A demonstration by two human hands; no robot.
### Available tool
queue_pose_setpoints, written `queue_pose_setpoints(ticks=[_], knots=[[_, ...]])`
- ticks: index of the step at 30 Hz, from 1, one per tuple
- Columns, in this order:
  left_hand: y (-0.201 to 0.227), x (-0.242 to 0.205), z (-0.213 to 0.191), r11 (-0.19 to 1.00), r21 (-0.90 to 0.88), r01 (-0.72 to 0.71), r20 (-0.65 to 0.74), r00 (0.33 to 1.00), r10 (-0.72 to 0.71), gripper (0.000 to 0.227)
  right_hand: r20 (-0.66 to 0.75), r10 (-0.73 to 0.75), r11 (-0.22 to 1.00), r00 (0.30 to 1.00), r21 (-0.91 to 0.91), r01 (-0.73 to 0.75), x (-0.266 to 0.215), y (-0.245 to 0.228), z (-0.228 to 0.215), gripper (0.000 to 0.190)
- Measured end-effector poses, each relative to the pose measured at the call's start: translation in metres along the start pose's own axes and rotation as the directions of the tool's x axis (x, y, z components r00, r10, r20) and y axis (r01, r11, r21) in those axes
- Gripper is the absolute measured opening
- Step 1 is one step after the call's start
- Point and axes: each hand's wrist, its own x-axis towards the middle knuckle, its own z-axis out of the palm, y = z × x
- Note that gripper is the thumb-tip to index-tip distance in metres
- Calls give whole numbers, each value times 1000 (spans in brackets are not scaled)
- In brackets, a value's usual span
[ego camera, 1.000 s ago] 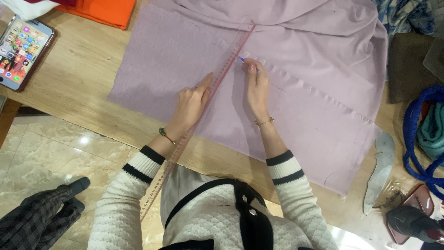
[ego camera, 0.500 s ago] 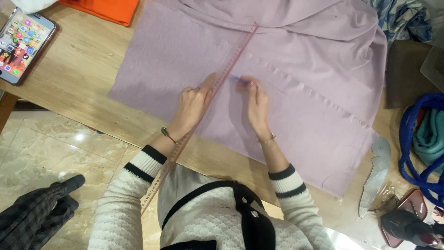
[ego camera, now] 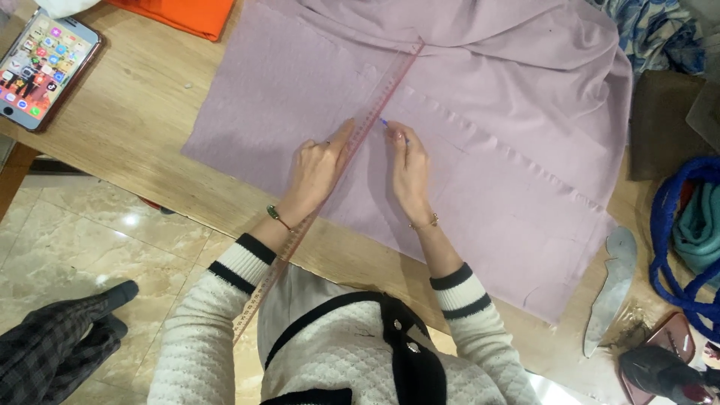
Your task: The person measures and marks a piece of light purple fabric using a ruler and a pen. They then use a curved pattern piece to trace a neckline shape onto the fabric. Finally, they use scissors to cut the fabric along the marked lines, separating the patterned piece from the rest of the material.
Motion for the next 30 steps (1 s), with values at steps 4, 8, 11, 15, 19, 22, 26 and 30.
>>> queue_pose_setpoints(ticks=[4, 8, 11, 15, 19, 22, 26, 30], knots=[[-8, -1, 14, 999, 45, -19, -37, 999, 21, 38, 51, -80, 996, 995, -39, 82, -38, 17, 14, 32], [-18, -3, 30, 991, 120, -60, -85, 994, 71, 46, 177, -146, 970, 973, -167, 176, -81, 11, 24, 22], [-15, -4, 27, 988, 134, -71, -93, 992, 84, 48, 186, -162, 981, 969, -79, 179, -79, -3, 17, 20], [-8, -3, 17, 997, 70, -35, -91, 995, 41, 39, 137, -54, 997, 989, -45, 60, -45, -15, -7, 33], [-13, -2, 22, 997, 69, -21, -83, 996, 27, 37, 113, -39, 990, 993, -131, 54, -40, -10, -2, 32], [-14, -3, 23, 994, 102, -34, -93, 995, 44, 39, 128, -30, 991, 991, -129, 47, -45, -6, 5, 34], [-19, -4, 29, 991, 130, -37, -86, 995, 48, 44, 141, -93, 973, 986, -198, 121, -59, 4, 15, 30], [-23, -6, 35, 984, 169, -63, -95, 992, 80, 47, 271, -151, 929, 951, -290, 230, -97, -33, 18, 25]])
